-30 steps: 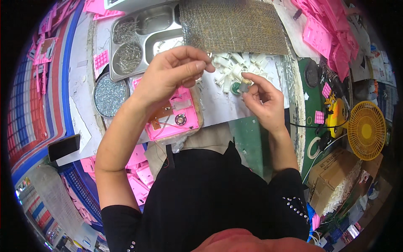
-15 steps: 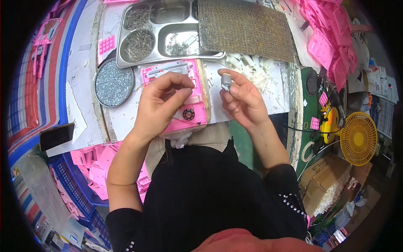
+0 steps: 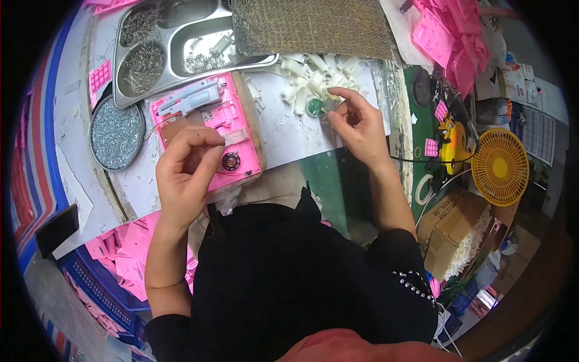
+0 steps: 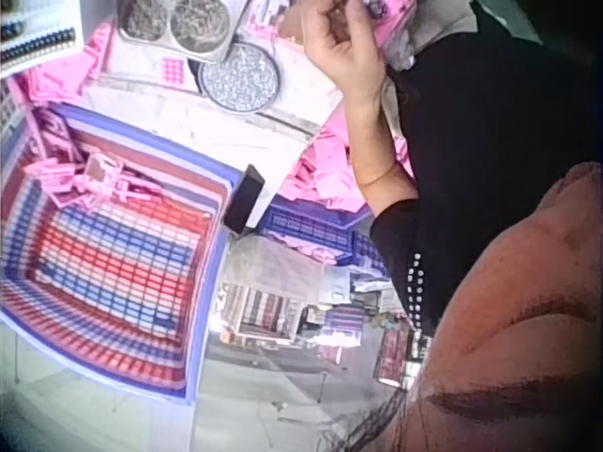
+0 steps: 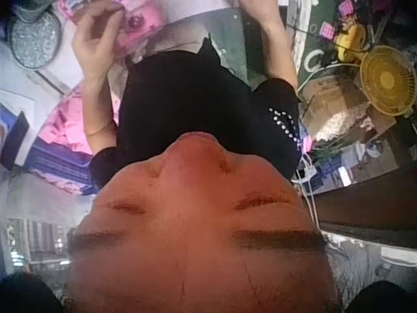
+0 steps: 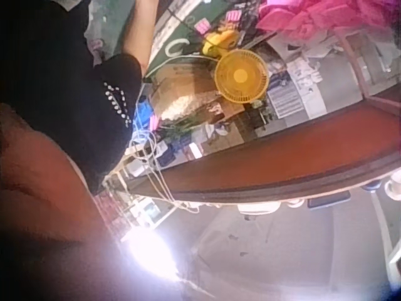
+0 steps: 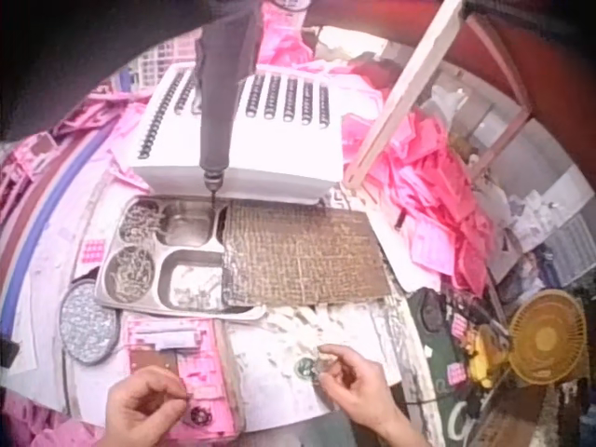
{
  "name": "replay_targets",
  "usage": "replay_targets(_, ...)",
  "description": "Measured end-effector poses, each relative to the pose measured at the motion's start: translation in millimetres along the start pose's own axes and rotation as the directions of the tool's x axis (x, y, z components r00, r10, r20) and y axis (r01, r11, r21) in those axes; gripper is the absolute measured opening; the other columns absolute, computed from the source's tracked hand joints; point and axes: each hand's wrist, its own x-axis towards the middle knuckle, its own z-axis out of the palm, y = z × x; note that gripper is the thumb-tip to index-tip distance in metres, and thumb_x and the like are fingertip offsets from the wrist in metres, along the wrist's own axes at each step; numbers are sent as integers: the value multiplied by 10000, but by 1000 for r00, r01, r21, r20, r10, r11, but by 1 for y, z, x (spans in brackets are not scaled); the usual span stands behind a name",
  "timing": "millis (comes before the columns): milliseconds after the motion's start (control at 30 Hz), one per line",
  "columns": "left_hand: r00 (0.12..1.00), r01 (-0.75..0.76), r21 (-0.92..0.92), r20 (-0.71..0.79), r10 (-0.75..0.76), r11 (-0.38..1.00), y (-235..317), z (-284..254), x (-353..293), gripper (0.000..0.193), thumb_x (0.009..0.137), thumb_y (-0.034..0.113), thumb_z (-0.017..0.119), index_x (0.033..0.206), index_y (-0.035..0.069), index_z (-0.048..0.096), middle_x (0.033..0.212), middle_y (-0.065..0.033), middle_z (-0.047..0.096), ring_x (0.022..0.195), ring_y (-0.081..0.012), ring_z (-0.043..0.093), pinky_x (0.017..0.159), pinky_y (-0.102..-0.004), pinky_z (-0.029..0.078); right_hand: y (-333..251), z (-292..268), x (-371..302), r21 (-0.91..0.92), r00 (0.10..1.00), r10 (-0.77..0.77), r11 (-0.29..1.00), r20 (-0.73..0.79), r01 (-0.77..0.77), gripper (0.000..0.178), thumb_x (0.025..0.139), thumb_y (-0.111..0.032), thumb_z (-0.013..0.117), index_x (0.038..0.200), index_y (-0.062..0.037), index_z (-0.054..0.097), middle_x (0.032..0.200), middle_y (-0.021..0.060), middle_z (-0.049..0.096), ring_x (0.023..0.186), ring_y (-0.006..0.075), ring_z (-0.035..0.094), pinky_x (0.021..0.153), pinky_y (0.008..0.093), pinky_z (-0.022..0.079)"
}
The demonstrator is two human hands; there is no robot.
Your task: Assembling a pink electronic toy by installing components, fastening screws, and soldering wires.
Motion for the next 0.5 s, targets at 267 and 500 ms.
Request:
replay_targets(267, 999, 51, 75, -3, -51, 996, 1, 21, -12, 175, 919, -49, 663, 1092, -34, 640, 1020, -70, 657, 919, -114, 637, 796, -246, 525, -49, 33, -16, 457, 979, -99, 889, 178, 7, 460, 909, 13, 694, 1352, 6, 570, 869, 11, 654, 776, 58, 601, 696, 205, 472)
replay_targets(500, 1000, -18, -85, -4, 18, 996, -6, 21, -17, 240, 927, -43, 675, 1148, -20, 586, 1000, -59, 648, 876, -86, 620, 728, -224, 520, -64, 75, -11, 649, 851, -20, 656, 524, -384, 455, 947, -49, 679, 1376, -3, 538, 794, 21, 636, 693, 69, 584, 618, 201, 446)
